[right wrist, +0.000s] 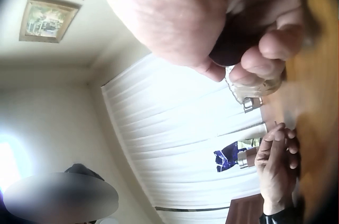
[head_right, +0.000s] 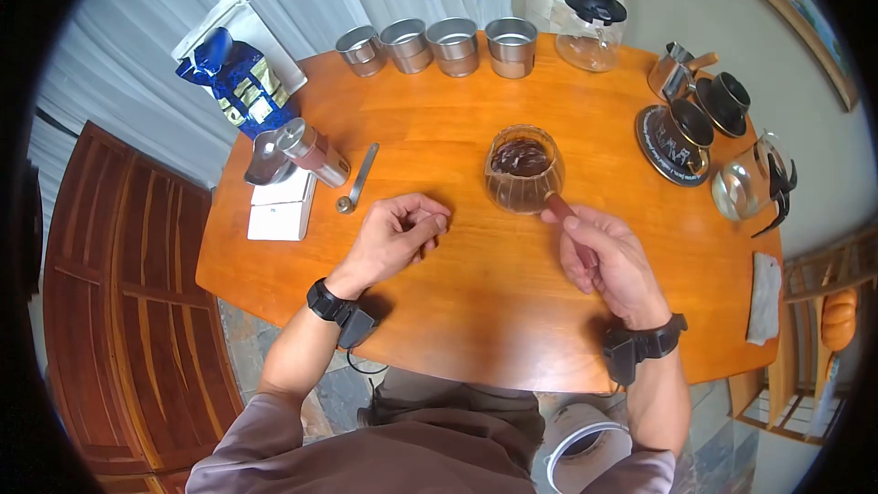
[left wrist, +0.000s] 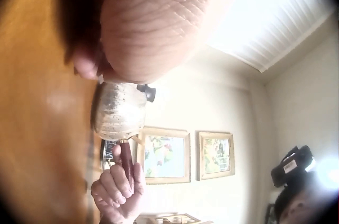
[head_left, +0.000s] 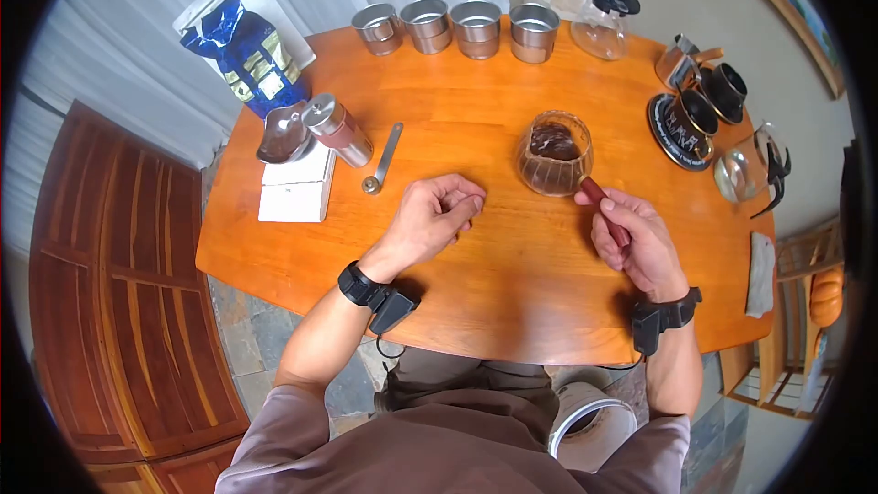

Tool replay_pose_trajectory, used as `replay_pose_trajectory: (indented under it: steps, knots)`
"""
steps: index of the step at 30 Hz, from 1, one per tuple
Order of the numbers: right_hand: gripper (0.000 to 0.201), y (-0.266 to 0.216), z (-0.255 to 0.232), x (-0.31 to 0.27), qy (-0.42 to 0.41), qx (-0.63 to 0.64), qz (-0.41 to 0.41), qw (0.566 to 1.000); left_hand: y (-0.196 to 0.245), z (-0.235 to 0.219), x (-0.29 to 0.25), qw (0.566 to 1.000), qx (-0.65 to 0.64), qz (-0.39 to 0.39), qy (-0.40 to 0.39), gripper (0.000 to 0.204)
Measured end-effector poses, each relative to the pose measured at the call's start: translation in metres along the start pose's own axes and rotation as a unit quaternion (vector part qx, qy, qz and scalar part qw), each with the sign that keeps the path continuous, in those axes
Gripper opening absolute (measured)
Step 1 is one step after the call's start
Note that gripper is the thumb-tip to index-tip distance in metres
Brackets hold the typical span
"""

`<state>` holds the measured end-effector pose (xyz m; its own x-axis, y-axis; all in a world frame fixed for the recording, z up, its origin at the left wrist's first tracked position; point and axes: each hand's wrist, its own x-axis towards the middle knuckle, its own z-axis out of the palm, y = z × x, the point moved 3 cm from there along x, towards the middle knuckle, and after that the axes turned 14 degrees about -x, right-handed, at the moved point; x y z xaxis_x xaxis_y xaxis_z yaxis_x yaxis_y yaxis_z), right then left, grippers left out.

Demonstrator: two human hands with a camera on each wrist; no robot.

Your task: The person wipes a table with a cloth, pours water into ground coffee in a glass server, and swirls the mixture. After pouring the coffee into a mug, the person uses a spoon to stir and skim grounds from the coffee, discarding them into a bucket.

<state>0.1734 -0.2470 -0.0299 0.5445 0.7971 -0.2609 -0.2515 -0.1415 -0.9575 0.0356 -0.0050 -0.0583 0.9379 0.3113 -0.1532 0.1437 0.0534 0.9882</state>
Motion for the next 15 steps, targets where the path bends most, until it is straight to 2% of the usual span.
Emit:
replay_pose_trajectory:
  steps: [5, 8, 11, 15]
  knots:
    - [0.03, 0.0, 0.007, -0.004, -0.025, 0.008, -0.001, 1.0, 0.001, 0.0, -0.001, 1.0, -0.008, -0.013, 0.0, 0.014]
    - [0.029, -0.001, 0.005, -0.002, 0.021, 0.011, -0.015, 1.0, 0.0, -0.001, 0.0, 1.0, 0.007, -0.004, -0.008, 0.014]
    - [0.028, -0.002, -0.006, -0.008, -0.039, -0.051, -0.013, 0.998, 0.001, -0.001, -0.002, 1.0, 0.02, -0.001, -0.009, 0.015]
    - [0.028, -0.002, 0.001, -0.01, -0.057, -0.031, 0.001, 0.998, 0.003, -0.001, -0.003, 1.0, 0.025, -0.002, -0.01, 0.015]
